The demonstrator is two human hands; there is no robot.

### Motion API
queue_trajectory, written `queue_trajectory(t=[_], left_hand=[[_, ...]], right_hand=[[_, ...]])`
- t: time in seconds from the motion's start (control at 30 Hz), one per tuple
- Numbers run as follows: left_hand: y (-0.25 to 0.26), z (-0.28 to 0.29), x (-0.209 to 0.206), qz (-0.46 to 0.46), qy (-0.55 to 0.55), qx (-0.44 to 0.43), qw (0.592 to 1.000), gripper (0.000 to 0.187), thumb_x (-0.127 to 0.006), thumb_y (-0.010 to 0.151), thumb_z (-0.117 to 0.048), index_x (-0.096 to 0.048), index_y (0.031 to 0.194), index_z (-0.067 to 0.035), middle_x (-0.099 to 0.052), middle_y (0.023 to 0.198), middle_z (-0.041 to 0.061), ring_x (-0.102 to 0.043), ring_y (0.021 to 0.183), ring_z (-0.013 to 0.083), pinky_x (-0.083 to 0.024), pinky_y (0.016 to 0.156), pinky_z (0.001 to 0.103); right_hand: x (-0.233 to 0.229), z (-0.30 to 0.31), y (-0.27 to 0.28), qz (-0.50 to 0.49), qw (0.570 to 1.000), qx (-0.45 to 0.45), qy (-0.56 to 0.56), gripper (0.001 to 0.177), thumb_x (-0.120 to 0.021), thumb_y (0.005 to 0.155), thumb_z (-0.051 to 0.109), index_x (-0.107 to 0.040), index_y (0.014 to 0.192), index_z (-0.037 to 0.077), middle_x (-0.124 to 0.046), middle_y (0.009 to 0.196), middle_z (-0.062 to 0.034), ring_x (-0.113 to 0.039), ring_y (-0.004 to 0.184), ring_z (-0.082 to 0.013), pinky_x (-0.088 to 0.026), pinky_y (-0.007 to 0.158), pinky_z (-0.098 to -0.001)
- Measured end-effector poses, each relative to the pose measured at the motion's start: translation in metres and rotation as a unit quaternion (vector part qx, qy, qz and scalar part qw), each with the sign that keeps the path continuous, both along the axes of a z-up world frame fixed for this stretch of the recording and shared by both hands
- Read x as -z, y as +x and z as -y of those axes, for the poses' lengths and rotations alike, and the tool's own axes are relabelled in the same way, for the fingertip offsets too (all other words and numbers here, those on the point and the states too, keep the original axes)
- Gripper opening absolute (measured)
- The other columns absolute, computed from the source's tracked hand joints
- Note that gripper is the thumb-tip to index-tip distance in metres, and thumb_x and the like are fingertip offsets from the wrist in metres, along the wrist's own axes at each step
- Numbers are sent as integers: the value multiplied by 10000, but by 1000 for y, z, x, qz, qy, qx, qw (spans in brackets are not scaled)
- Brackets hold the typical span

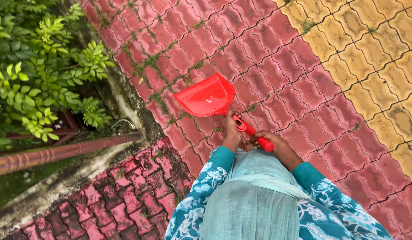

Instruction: The person sweeps dirt and debris from a paved path using a hand broom and a dustpan.

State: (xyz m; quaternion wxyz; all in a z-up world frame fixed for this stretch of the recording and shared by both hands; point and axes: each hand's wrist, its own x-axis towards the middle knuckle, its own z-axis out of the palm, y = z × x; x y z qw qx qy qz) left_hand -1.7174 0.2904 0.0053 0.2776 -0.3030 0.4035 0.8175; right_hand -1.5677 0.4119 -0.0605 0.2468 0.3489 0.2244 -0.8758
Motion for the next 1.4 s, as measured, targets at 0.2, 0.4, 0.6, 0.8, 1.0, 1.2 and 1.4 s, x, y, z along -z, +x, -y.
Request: queue_trajectory(t=[0.2, 0.4, 0.6, 0.8, 1.0, 1.2, 1.4], left_hand=[[-52, 4, 9, -5, -36, 33, 999, 94, -616, 867, -114, -549, 853, -49, -566, 737, 50, -583, 611, 169, -531, 544, 329], [-61, 7, 8, -2, -8, 94, 996, 83, -600, 873, -95, -536, 865, -42, -565, 743, 56, -583, 614, 173, -510, 533, 308], [-60, -28, -15, 46, -29, 158, 986, 82, -576, 877, -106, -530, 930, -148, -556, 727, 40, -559, 596, 146, -500, 524, 305], [-42, -63, 33, 6, 36, 236, 971, 110, -614, 901, -110, -527, 847, -73, -559, 730, 35, -567, 606, 149, -511, 525, 303], [-11, -105, 58, 63, 20, 297, 953, 124, -627, 917, -155, -551, 839, -95, -535, 713, 9, -557, 593, 136, -510, 525, 304], [18, -147, 57, -12, -6, 302, 953, 118, -607, 916, -137, -542, 841, -73, -550, 703, 51, -571, 588, 163, -506, 517, 324], [75, -190, 43, -23, -58, 343, 937, 100, -607, 893, -85, -516, 857, -66, -559, 714, 49, -565, 603, 172, -514, 533, 321]], right_hand=[[-8, -50, -14, 48, 974, 208, 71, 287, -657, 858, 123, -551, 1070, -39, -617, 802, -77, -585, 607, -125, -522, 479, -258], [-21, -79, -28, 41, 937, 279, 205, 231, -676, 877, 97, -506, 1011, 15, -604, 813, -88, -611, 658, -165, -551, 527, -301], [-46, -33, -12, 88, 927, 285, 228, 513, -657, 808, 51, -380, 1240, 71, -629, 876, -138, -631, 640, -217, -559, 494, -347], [-20, 1, -4, -35, 952, 304, 5, 279, -697, 925, 148, -574, 1040, -75, -606, 902, -129, -630, 659, -170, -570, 530, -293], [-28, -6, 39, -9, 912, 392, -121, 328, -676, 855, 228, -614, 1053, -26, -604, 854, -109, -614, 616, -140, -557, 492, -271], [-34, -75, 87, 4, 890, 454, 39, 271, -688, 875, 175, -573, 1031, -14, -608, 845, -80, -608, 645, -139, -530, 489, -279], [-21, -118, 164, 7, 797, 595, 103, 236, -678, 894, 182, -580, 1021, 9, -630, 902, -77, -610, 742, -157, -547, 604, -291]])
